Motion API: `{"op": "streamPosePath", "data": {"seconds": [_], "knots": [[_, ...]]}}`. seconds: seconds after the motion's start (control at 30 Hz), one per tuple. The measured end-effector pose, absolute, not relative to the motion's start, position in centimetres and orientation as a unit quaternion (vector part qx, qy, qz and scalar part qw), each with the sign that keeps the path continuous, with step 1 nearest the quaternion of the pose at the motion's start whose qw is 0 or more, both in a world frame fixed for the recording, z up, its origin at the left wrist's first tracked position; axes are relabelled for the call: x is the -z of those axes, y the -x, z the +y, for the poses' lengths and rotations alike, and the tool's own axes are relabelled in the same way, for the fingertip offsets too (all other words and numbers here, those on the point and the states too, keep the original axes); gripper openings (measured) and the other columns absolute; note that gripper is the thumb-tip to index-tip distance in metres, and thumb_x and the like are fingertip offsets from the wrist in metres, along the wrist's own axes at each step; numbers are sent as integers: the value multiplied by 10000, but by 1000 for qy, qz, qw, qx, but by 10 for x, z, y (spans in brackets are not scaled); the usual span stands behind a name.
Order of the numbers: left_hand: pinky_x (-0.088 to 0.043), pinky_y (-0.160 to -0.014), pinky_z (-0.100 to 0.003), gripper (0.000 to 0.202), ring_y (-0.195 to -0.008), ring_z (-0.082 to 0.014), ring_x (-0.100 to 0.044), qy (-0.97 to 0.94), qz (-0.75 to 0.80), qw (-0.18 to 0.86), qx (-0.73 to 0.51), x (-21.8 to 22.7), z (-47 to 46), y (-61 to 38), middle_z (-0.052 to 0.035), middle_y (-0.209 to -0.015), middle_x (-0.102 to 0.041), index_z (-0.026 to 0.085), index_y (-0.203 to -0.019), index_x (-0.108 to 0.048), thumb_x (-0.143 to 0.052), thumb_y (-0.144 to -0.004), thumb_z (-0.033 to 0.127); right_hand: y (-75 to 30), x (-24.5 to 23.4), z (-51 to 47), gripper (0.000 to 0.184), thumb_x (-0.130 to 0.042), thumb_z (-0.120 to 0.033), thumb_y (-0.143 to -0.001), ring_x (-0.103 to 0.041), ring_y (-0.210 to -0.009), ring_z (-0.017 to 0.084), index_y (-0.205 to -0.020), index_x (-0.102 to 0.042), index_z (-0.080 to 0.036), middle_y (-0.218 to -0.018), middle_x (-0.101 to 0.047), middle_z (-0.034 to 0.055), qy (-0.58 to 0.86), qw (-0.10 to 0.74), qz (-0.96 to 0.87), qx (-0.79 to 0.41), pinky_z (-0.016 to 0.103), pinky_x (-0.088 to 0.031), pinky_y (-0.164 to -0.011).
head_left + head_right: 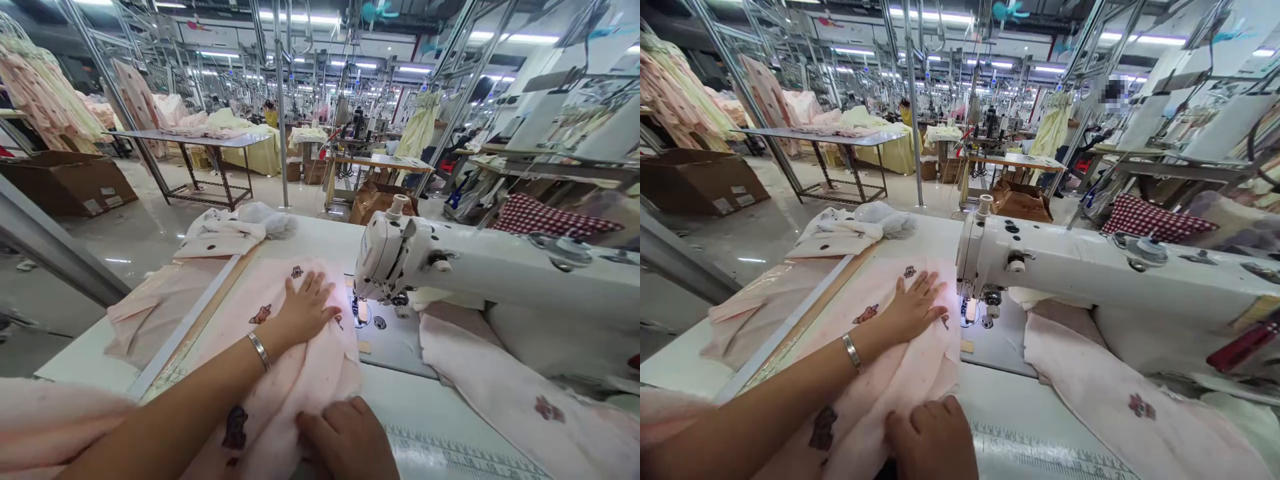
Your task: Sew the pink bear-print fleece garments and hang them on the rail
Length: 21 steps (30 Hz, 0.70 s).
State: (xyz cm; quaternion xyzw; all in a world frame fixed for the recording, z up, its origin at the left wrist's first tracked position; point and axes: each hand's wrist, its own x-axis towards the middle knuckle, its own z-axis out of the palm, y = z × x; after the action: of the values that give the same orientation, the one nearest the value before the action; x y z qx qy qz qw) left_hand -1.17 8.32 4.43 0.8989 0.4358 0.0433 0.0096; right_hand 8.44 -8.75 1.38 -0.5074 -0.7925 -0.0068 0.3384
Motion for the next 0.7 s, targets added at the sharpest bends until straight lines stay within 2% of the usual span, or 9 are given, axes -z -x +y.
{"op": "streamPosePath", "data": {"seconds": [0.1, 0.2, 0.3, 0.37, 0.43, 0.5, 0.57, 0.63, 0.7], "knots": [[-186, -996, -676, 526, -1365, -326, -161, -897, 438, 23, -46, -45, 84, 14, -113, -1487, -210, 229, -1383, -319, -226, -948, 509, -81, -21, -92, 369, -211, -370, -962, -548, -506, 127, -759, -488, -236, -580, -576, -22, 532, 395, -742, -107, 236, -372, -477], [-143, -994, -697, 539, -1367, -340, -138, -894, 443, 37, -46, -43, 82, 16, -123, -1490, -188, 202, -1392, -313, -233, -948, 497, -82, -20, -104, 281, -306, -469, -933, -569, -493, 124, -850, -457, -246, -652, -619, -18, 544, 538, -503, -402, 222, -442, -456], [-118, -988, -707, 539, -1369, -343, -119, -893, 445, 58, -42, -42, 83, 16, -127, -1495, -163, 194, -1396, -303, -236, -950, 489, -78, -18, -112, 422, -488, -635, -797, -637, -601, 176, -982, -514, -256, -768, -670, 19, 490, 596, -261, -580, 315, -526, -561], [-139, -968, -719, 531, -1365, -350, -131, -893, 443, 74, -39, -48, 85, 17, -139, -1490, -179, 185, -1391, -306, -233, -954, 478, -75, -20, -112, 541, -617, -644, -695, -659, -693, 211, -1040, -550, -233, -791, -680, 41, 483, 593, -217, -606, 349, -541, -633], [-154, -961, -716, 475, -1357, -356, -154, -895, 435, 87, -40, -61, 86, 18, -155, -1474, -224, 170, -1347, -376, -264, -960, 422, -76, -26, -111, 595, -672, -594, -675, -664, -738, 228, -1120, -539, -222, -805, -686, 53, 482, 595, -205, -610, 371, -542, -665], [-137, -1015, -657, 338, -1325, -312, -263, -910, 400, 100, -39, -79, 83, 18, -115, -1414, -366, 206, -1211, -524, -344, -949, 323, -80, -33, -110, 654, -662, -544, -715, -663, -730, 222, -1255, -443, -248, -835, -689, 49, 478, 602, -209, -604, 378, -541, -648], [-112, -1073, -562, 196, -1211, -233, -432, -932, 340, 120, -23, -95, 77, 17, -34, -1236, -552, 260, -1029, -625, -484, -893, 267, -86, -37, -110, 660, -655, -513, -736, -657, -696, 204, -1297, -402, -273, -845, -689, 38, 482, 603, -236, -590, 359, -537, -618], [-132, -1082, -513, 138, -1060, -189, -533, -950, 279, 139, -2, -105, 71, 14, 14, -1013, -638, 286, -941, -652, -625, -809, 255, -92, -37, -112, 508, -662, -497, -736, -643, -654, 182, -1166, -537, -257, -781, -681, 24, 506, 579, -281, -574, 312, -525, -589], [-174, -1058, -515, 176, -989, -196, -551, -957, 248, 148, 5, -109, 68, 11, 11, -901, -638, 269, -909, -663, -709, -742, 245, -101, -34, -113, 343, -633, -492, -764, -624, -606, 158, -980, -632, -226, -709, -664, 16, 546, 533, -333, -555, 258, -504, -543]]}}
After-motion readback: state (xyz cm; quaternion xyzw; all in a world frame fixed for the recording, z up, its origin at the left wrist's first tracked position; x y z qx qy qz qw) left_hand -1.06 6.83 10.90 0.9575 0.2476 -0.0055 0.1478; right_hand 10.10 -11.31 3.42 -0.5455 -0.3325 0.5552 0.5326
